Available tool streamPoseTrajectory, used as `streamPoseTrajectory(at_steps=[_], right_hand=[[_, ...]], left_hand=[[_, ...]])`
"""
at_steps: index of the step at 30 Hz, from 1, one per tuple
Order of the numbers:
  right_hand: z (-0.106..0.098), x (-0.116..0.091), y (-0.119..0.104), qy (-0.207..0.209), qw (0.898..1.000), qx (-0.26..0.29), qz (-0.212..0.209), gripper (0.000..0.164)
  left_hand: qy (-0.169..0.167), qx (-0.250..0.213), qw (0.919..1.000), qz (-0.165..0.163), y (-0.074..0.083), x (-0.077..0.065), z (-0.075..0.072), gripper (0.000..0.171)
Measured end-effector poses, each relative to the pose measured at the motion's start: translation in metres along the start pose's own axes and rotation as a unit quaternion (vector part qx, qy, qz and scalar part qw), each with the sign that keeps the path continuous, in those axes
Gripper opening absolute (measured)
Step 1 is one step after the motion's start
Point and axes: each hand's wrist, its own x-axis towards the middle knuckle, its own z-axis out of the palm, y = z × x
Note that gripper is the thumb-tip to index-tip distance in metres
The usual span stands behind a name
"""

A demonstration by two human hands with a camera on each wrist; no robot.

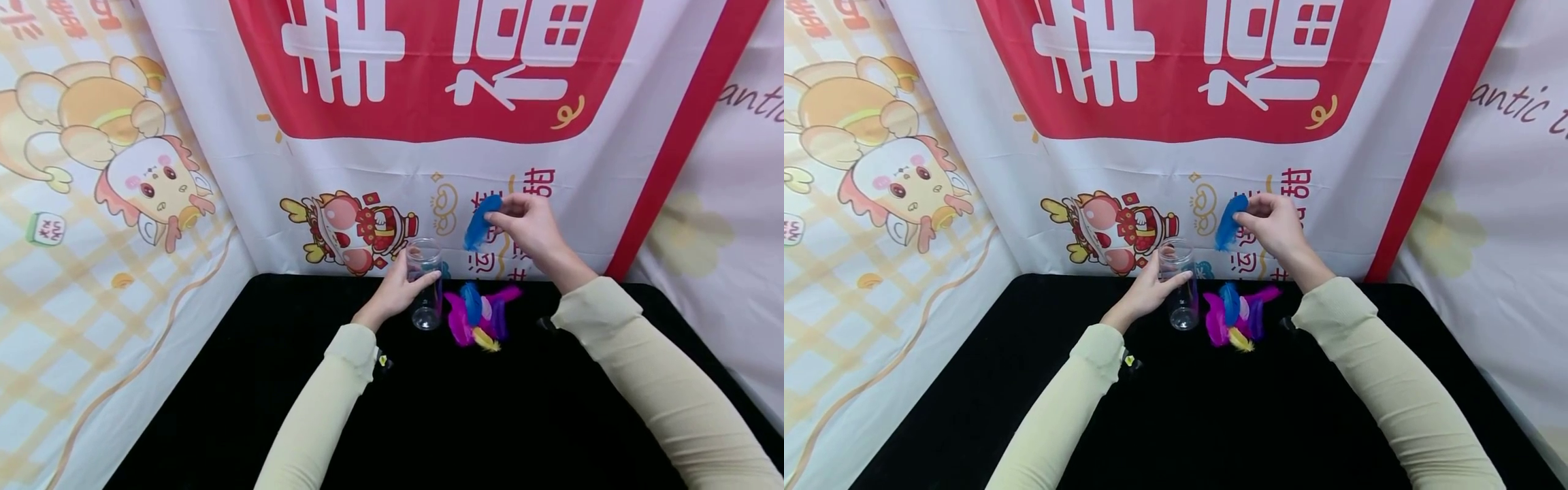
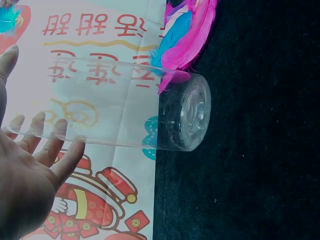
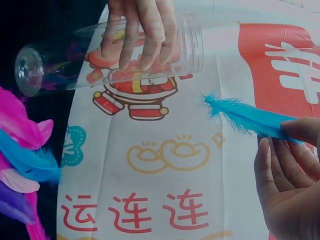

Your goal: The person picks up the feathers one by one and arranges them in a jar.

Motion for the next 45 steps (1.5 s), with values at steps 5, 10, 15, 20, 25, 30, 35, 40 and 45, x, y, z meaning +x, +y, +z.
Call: streamPoseTrajectory(at_steps=[5,10,15,20,25,30,35,40,45], right_hand=[[0.003,0.001,-0.003,-0.003,1.000,0.002,0.002,0.029],[0.007,0.003,-0.005,-0.002,1.000,0.007,0.001,0.029],[0.011,0.004,-0.009,-0.001,1.000,0.018,-0.002,0.030],[0.014,0.005,-0.015,0.000,1.000,0.021,-0.009,0.029],[0.020,0.006,-0.015,-0.001,0.999,0.035,-0.019,0.026],[0.023,0.009,-0.014,0.004,0.999,0.034,-0.025,0.024],[0.027,0.010,-0.015,0.005,0.999,0.035,-0.026,0.021],[0.031,0.009,-0.016,0.002,0.999,0.038,-0.028,0.021],[0.037,0.008,-0.015,0.000,0.998,0.047,-0.029,0.021]], left_hand=[[0.003,0.002,1.0000,-0.002,-0.001,-0.001,0.000,0.067],[0.000,0.005,1.0000,-0.006,-0.001,0.000,0.000,0.066],[-0.003,0.008,1.0000,0.000,0.001,0.001,-0.002,0.069],[-0.005,-0.005,1.0000,0.007,0.003,0.001,-0.003,0.067],[-0.008,-0.011,0.9999,0.002,0.002,0.000,-0.003,0.068],[-0.011,-0.008,0.9999,-0.001,0.001,0.000,-0.002,0.068],[-0.009,-0.003,0.9999,-0.002,0.000,0.001,-0.003,0.069],[-0.012,-0.007,0.9999,-0.007,0.000,0.000,-0.003,0.073],[-0.013,-0.009,0.9998,-0.011,0.002,-0.002,-0.002,0.070]])
